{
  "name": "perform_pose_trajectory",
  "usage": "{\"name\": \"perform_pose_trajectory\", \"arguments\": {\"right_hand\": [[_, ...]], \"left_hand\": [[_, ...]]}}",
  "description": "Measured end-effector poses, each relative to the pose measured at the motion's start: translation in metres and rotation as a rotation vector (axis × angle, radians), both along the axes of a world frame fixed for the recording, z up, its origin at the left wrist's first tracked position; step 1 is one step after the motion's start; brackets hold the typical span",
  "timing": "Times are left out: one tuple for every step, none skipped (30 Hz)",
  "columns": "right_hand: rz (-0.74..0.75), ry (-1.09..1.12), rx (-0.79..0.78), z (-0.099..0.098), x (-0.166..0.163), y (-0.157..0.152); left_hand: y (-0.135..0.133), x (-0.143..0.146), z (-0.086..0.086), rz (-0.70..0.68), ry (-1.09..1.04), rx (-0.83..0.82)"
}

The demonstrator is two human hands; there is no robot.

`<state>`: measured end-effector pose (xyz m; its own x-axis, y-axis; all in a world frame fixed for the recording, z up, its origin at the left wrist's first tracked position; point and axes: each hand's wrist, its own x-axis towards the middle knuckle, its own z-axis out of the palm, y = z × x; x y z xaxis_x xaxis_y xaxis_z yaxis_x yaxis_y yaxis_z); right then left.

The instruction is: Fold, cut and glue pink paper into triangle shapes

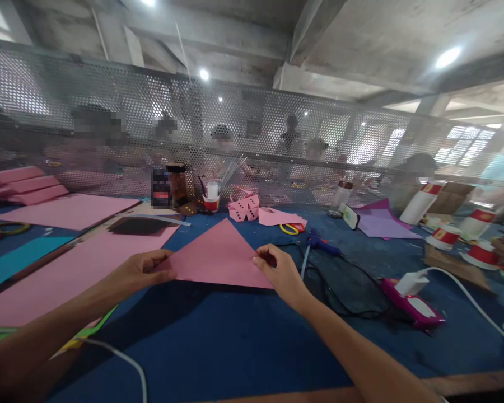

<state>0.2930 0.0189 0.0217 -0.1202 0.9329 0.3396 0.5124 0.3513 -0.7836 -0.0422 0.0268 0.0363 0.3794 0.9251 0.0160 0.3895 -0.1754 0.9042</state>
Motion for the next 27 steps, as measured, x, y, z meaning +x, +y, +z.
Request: {"name": "perform_pose_trajectory", "arguments": {"right_hand": [[-0.004,0.015,0.010,0.001,0.000,0.000],[-0.008,0.035,0.023,0.003,0.001,0.000],[-0.011,0.056,0.037,0.004,0.001,-0.001],[-0.014,0.078,0.054,0.005,0.001,-0.002],[-0.016,0.098,0.075,0.006,0.001,-0.003],[-0.013,0.111,0.099,0.006,0.000,-0.004],[-0.007,0.117,0.125,0.007,0.000,-0.006],[0.004,0.112,0.152,0.008,-0.002,-0.009],[0.023,0.098,0.182,0.009,-0.003,-0.013],[0.049,0.081,0.212,0.010,-0.004,-0.016],[0.081,0.061,0.235,0.012,-0.005,-0.020],[0.117,0.041,0.251,0.014,-0.006,-0.023],[0.150,0.022,0.257,0.016,-0.005,-0.025],[0.173,0.004,0.256,0.018,-0.004,-0.025],[0.177,-0.020,0.252,0.022,-0.001,-0.022],[0.155,-0.054,0.249,0.025,0.004,-0.017],[0.109,-0.101,0.258,0.029,0.009,-0.009],[0.041,-0.188,0.265,0.034,0.017,0.003],[-0.039,-0.321,0.275,0.038,0.025,0.017],[-0.114,-0.511,0.266,0.043,0.033,0.033],[-0.172,-0.733,0.229,0.047,0.042,0.050],[-0.194,-0.811,0.196,0.050,0.050,0.067],[-0.207,-0.856,0.169,0.052,0.058,0.085],[-0.213,-0.903,0.139,0.053,0.064,0.101],[-0.216,-0.950,0.112,0.052,0.069,0.116],[-0.223,-0.997,0.084,0.050,0.073,0.130],[-0.228,-1.042,0.059,0.046,0.075,0.142]], "left_hand": [[0.000,0.000,0.000,0.029,0.011,0.011],[0.001,-0.001,0.000,0.054,0.016,0.024],[0.002,-0.002,-0.001,0.073,0.011,0.041],[0.003,-0.002,-0.002,0.080,-0.005,0.062],[0.004,-0.003,-0.003,0.080,-0.028,0.089],[0.006,-0.004,-0.004,0.079,-0.050,0.116],[0.007,-0.004,-0.005,0.079,-0.068,0.140],[0.009,-0.005,-0.006,0.083,-0.079,0.158],[0.010,-0.006,-0.007,0.087,-0.084,0.166],[0.011,-0.007,-0.008,0.093,-0.085,0.170],[0.013,-0.008,-0.009,0.092,-0.083,0.171],[0.014,-0.010,-0.010,0.099,-0.082,0.171],[0.015,-0.011,-0.010,0.117,-0.087,0.178],[0.016,-0.012,-0.011,0.120,-0.088,0.182],[0.017,-0.014,-0.011,0.125,-0.097,0.195],[0.018,-0.015,-0.011,0.122,-0.106,0.207],[0.019,-0.016,-0.011,0.121,-0.116,0.212],[0.020,-0.017,-0.011,0.129,-0.130,0.208],[0.021,-0.018,-0.011,0.145,-0.146,0.192],[0.021,-0.019,-0.012,0.172,-0.163,0.166],[0.021,-0.020,-0.012,0.202,-0.177,0.132],[0.021,-0.020,-0.012,0.230,-0.186,0.100],[0.021,-0.019,-0.012,0.255,-0.192,0.075],[0.020,-0.018,-0.012,0.276,-0.199,0.056],[0.020,-0.018,-0.011,0.291,-0.209,0.041],[0.019,-0.016,-0.011,0.303,-0.224,0.028],[0.019,-0.015,-0.011,0.309,-0.245,0.015]]}}
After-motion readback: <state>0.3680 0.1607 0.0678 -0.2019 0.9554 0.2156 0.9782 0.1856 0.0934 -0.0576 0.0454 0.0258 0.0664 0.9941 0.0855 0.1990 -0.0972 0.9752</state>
